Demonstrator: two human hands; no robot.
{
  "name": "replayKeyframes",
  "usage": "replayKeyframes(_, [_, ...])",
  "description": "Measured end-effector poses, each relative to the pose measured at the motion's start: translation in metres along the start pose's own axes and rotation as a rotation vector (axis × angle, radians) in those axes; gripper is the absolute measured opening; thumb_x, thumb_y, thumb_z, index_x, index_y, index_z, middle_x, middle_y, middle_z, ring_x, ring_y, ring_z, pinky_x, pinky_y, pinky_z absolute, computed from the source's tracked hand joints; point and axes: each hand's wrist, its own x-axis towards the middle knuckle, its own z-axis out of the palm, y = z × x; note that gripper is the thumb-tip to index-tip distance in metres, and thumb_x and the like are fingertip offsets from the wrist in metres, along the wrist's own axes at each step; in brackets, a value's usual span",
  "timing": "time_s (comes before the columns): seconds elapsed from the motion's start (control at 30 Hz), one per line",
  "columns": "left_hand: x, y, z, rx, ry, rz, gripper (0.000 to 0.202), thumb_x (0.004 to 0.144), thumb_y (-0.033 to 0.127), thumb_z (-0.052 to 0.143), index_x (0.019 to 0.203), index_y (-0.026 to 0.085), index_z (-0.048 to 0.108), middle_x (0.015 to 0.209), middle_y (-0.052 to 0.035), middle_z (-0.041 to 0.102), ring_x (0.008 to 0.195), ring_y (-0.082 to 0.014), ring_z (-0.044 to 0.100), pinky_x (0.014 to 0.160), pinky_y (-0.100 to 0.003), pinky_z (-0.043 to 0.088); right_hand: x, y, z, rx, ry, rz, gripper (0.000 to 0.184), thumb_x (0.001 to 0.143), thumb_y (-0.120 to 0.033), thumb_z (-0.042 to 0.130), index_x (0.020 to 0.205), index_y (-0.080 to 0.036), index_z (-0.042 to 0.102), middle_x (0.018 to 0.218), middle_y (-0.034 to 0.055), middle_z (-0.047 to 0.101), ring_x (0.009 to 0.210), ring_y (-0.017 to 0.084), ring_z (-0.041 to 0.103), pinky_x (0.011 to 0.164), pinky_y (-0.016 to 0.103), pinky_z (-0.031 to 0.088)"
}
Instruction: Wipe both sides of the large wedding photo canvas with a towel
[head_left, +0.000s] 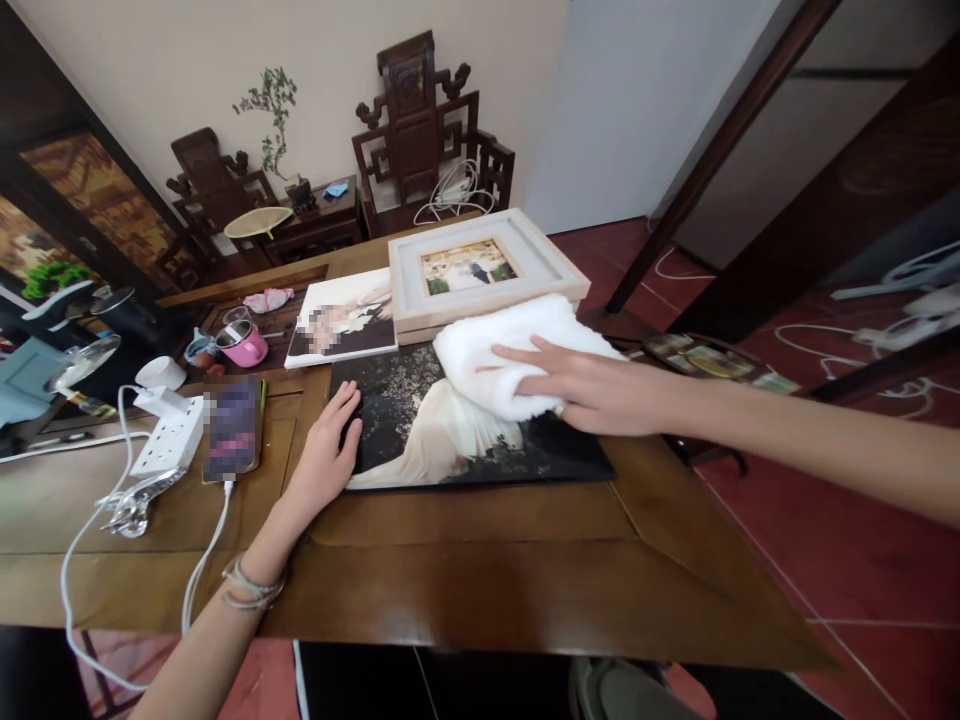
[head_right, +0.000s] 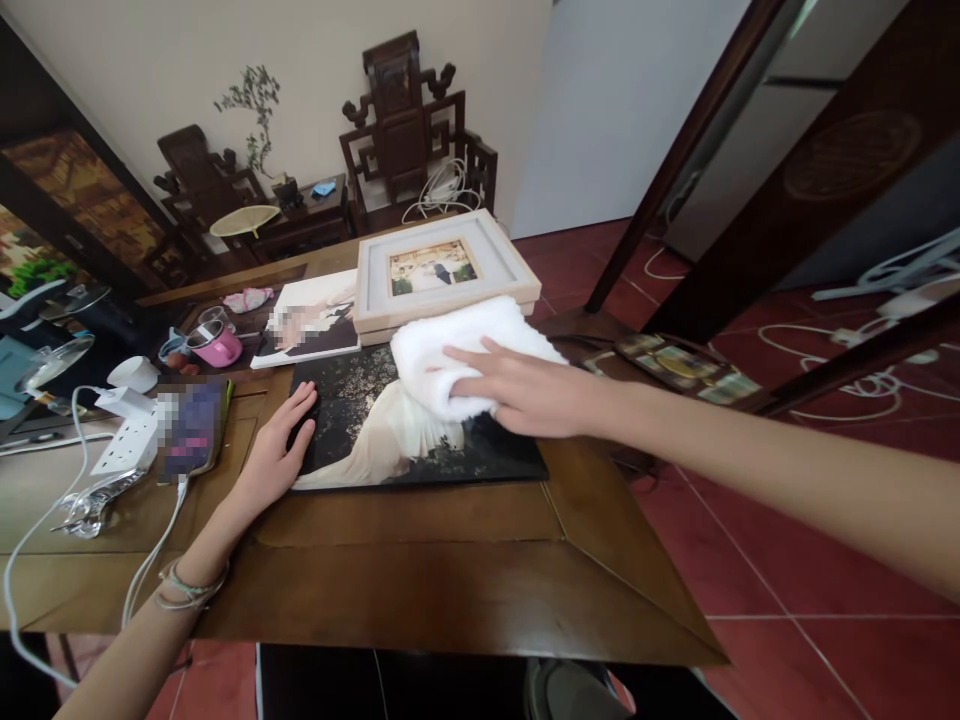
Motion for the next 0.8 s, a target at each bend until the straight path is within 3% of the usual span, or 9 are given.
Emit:
replayKeyframes(0.1, [0.000, 0.000, 0.000, 0.005, -0.001, -0.002, 0.044, 0.096, 0.027, 0.040, 0.134, 0.008, 0.052, 0.147, -0.0183, 0.045, 0.140, -0.0240, 0.037, 0.117, -0.047, 0.029, 0.010, 0.014, 0.001, -0.018, 0.010, 0.032, 0.054, 0.067, -0.001, 0.042, 0.116, -0.015, 0.060, 0.153, 0.0183, 0.032, 0.140, 0.031, 0.029, 0.111, 0.062, 0.025])
replayKeyframes(0.2, [0.000, 0.000, 0.000, 0.003, 0.001, -0.001, 0.044, 0.097, 0.027, 0.040, 0.135, 0.010, 0.052, 0.147, -0.0175, 0.045, 0.141, -0.0239, 0.037, 0.117, -0.048, 0.029, 0.011, 0.003, 0.005, -0.050, 0.047, 0.050, 0.053, 0.064, 0.001, 0.041, 0.111, -0.013, 0.061, 0.151, 0.0209, 0.034, 0.141, 0.033, 0.026, 0.112, 0.063, 0.024])
replayKeyframes(0.3, [0.000, 0.000, 0.000, -0.003, -0.002, -0.003, 0.043, 0.097, 0.027, 0.040, 0.135, 0.011, 0.052, 0.147, -0.0166, 0.045, 0.141, -0.0240, 0.036, 0.117, -0.048, 0.028, 0.000, -0.024, 0.011, -0.070, 0.095, 0.039, 0.051, 0.062, 0.003, 0.040, 0.105, -0.014, 0.064, 0.149, 0.0185, 0.039, 0.142, 0.034, 0.022, 0.111, 0.065, 0.024])
replayKeyframes(0.43, [0.000, 0.001, 0.001, 0.008, -0.004, -0.008, 0.044, 0.097, 0.027, 0.039, 0.135, 0.009, 0.051, 0.147, -0.0179, 0.044, 0.141, -0.0243, 0.036, 0.117, -0.048, 0.029, -0.030, -0.077, 0.021, -0.042, 0.178, 0.034, 0.051, 0.060, 0.005, 0.037, 0.094, -0.019, 0.066, 0.149, 0.0084, 0.042, 0.145, 0.031, 0.014, 0.110, 0.069, 0.022])
replayKeyframes(0.53, [0.000, 0.001, 0.002, 0.013, -0.003, -0.003, 0.044, 0.097, 0.026, 0.039, 0.134, 0.007, 0.051, 0.147, -0.0189, 0.045, 0.141, -0.0245, 0.036, 0.117, -0.047, 0.029, -0.049, -0.112, 0.025, -0.004, 0.127, 0.041, 0.047, 0.057, 0.004, 0.039, 0.087, -0.019, 0.067, 0.153, 0.0063, 0.037, 0.145, 0.031, 0.010, 0.112, 0.067, 0.019])
replayKeyframes(0.6, [0.000, 0.001, 0.002, 0.014, -0.001, 0.000, 0.044, 0.097, 0.026, 0.039, 0.134, 0.007, 0.052, 0.147, -0.0188, 0.045, 0.141, -0.0245, 0.036, 0.117, -0.047, 0.029, -0.052, -0.123, 0.023, 0.018, 0.099, 0.028, 0.045, 0.056, 0.003, 0.040, 0.084, -0.019, 0.067, 0.153, 0.0063, 0.035, 0.145, 0.033, 0.010, 0.112, 0.068, 0.019])
replayKeyframes(0.7, [0.000, 0.001, 0.001, 0.017, 0.001, 0.000, 0.043, 0.096, 0.026, 0.039, 0.134, 0.008, 0.052, 0.147, -0.0183, 0.045, 0.140, -0.0244, 0.037, 0.117, -0.047, 0.029, -0.040, -0.116, 0.017, 0.053, 0.045, -0.013, 0.050, 0.056, 0.002, 0.040, 0.090, -0.021, 0.067, 0.154, 0.0049, 0.035, 0.145, 0.032, 0.013, 0.110, 0.067, 0.024])
replayKeyframes(0.8, [0.000, 0.002, 0.001, 0.013, 0.001, 0.001, 0.043, 0.096, 0.026, 0.040, 0.134, 0.009, 0.052, 0.146, -0.0178, 0.046, 0.140, -0.0245, 0.037, 0.117, -0.047, 0.029, -0.010, -0.088, 0.009, 0.040, 0.004, -0.030, 0.055, 0.060, 0.004, 0.038, 0.102, -0.020, 0.066, 0.151, 0.0077, 0.040, 0.144, 0.031, 0.019, 0.110, 0.066, 0.026])
